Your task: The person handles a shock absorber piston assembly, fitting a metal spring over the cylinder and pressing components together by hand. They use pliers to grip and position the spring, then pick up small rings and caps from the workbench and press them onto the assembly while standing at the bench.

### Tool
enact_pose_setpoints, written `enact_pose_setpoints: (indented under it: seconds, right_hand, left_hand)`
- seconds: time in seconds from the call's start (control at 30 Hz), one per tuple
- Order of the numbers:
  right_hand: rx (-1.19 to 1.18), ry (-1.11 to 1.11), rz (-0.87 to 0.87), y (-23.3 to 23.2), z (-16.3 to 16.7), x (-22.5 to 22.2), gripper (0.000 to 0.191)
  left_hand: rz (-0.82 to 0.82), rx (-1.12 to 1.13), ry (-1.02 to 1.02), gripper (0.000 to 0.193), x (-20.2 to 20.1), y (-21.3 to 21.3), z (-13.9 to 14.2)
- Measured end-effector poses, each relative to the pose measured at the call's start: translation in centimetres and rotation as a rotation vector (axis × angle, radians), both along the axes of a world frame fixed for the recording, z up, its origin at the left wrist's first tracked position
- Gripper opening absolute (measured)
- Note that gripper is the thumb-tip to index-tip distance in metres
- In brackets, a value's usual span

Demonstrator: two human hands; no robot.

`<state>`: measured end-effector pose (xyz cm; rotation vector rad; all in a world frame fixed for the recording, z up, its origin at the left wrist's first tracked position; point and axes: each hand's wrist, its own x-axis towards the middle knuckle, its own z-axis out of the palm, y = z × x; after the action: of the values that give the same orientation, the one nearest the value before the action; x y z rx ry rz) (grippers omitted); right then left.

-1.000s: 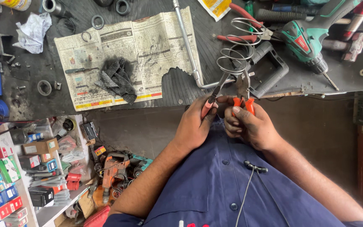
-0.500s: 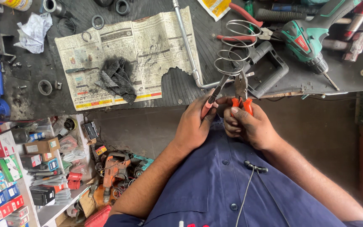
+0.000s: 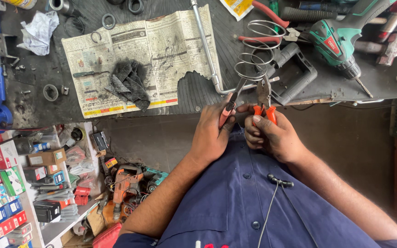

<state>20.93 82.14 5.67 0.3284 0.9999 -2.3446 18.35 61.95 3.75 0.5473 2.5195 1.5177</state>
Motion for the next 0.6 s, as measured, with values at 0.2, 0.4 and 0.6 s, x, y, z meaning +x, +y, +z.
enact_pose_setpoints:
  seconds: [0.2, 0.4, 0.6]
  right_hand:
    - [-0.015, -0.008, -0.008, -0.07, 0.02, 0.05, 0.043]
    - [0.011, -0.01, -0.006, -0.11, 0.01, 0.29, 0.043]
    - [0.015, -0.017, -0.014, -0.08, -0.38, 0.41, 0.043]
  left_hand:
    - [-0.013, -0.006, 0.058, 0.053, 0.03, 0.01, 0.45]
    - [0.006, -0.014, 0.037, 0.049, 0.09, 0.05, 0.53]
    - [0.051, 0.003, -0.079, 0.031, 0.04, 0.49, 0.3]
